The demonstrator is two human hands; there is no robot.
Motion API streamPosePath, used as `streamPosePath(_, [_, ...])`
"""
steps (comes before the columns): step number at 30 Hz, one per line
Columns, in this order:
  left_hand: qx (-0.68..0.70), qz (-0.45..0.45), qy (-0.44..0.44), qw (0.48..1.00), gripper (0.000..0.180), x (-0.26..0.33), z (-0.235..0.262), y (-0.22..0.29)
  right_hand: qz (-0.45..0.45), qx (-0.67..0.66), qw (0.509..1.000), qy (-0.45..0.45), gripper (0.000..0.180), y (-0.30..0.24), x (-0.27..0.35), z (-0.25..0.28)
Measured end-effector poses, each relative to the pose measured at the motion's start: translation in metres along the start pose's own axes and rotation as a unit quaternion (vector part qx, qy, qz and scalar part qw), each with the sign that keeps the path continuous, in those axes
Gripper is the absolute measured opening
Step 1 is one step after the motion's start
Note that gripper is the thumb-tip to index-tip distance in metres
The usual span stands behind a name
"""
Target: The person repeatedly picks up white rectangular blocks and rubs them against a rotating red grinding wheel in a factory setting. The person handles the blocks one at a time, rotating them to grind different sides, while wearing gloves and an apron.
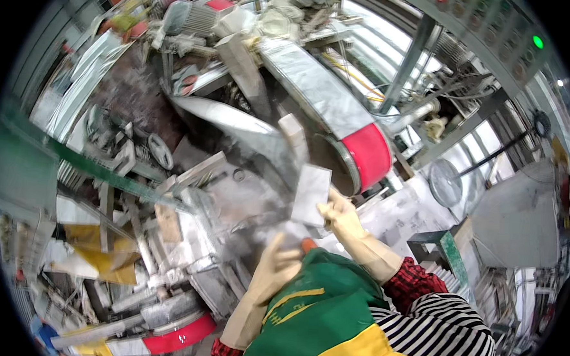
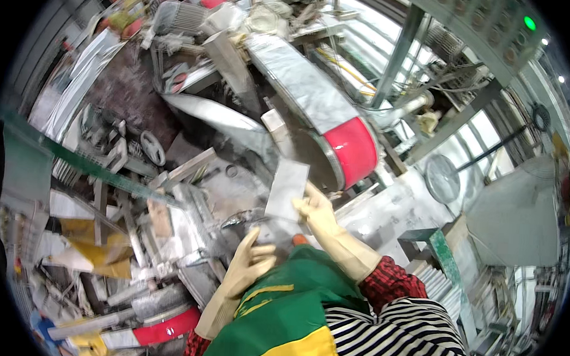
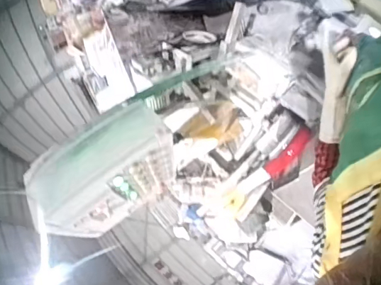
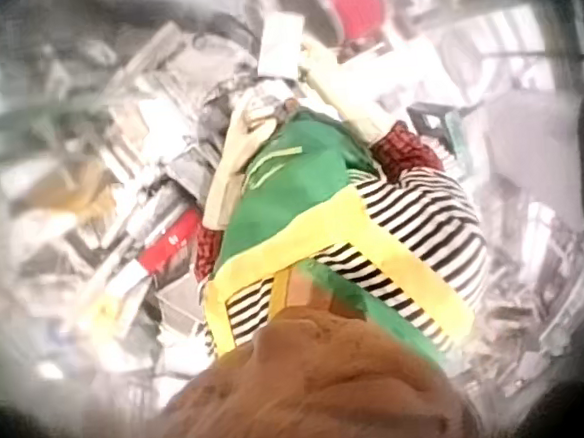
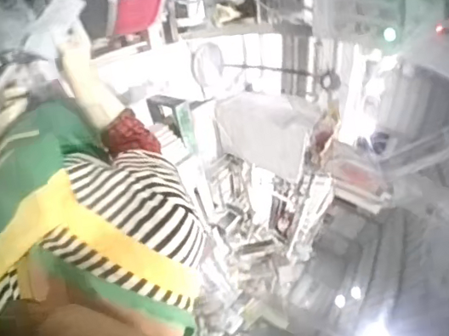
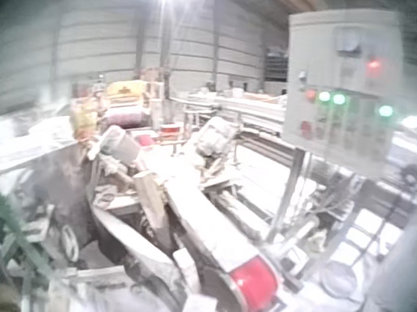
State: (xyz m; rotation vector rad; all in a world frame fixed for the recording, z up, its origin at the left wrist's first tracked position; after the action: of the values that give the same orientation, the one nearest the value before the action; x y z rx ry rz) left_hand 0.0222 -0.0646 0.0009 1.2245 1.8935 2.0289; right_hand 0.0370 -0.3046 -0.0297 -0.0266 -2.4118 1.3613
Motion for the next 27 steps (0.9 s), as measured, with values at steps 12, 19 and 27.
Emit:
streamPosePath(12, [0.078, 0.075, 0.149, 0.983, 0.070, 0.018, 0.032, -0.039, 0.199, 0.118, 0.899, 0.371, 0.056, -0.029, -0.149, 0.160])
streamPosePath(19, [0.117, 0.071, 0.161, 0.977, 0.071, 0.021, 0.035, -0.045, 0.131, 0.230, 0.901, 0.345, 0.067, -0.044, -0.146, 0.141])
streamPosePath(27, [0.086, 0.070, 0.169, 0.979, 0.068, 0.016, 0.035, -0.032, 0.110, 0.176, 0.912, 0.353, 0.070, -0.046, -0.149, 0.141])
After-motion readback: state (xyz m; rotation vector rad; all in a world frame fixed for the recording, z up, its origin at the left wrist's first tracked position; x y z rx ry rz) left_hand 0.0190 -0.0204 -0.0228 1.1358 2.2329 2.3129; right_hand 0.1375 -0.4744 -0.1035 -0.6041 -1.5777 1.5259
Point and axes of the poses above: each hand's wrist, its own x-axis away from the middle knuckle, its own z-axis out of the back of the hand, y = z × x, the point moved 2 cm from there along -x, towards the middle knuckle, and after that the axes turned 8 degrees about -x, right-handed, at the moved point
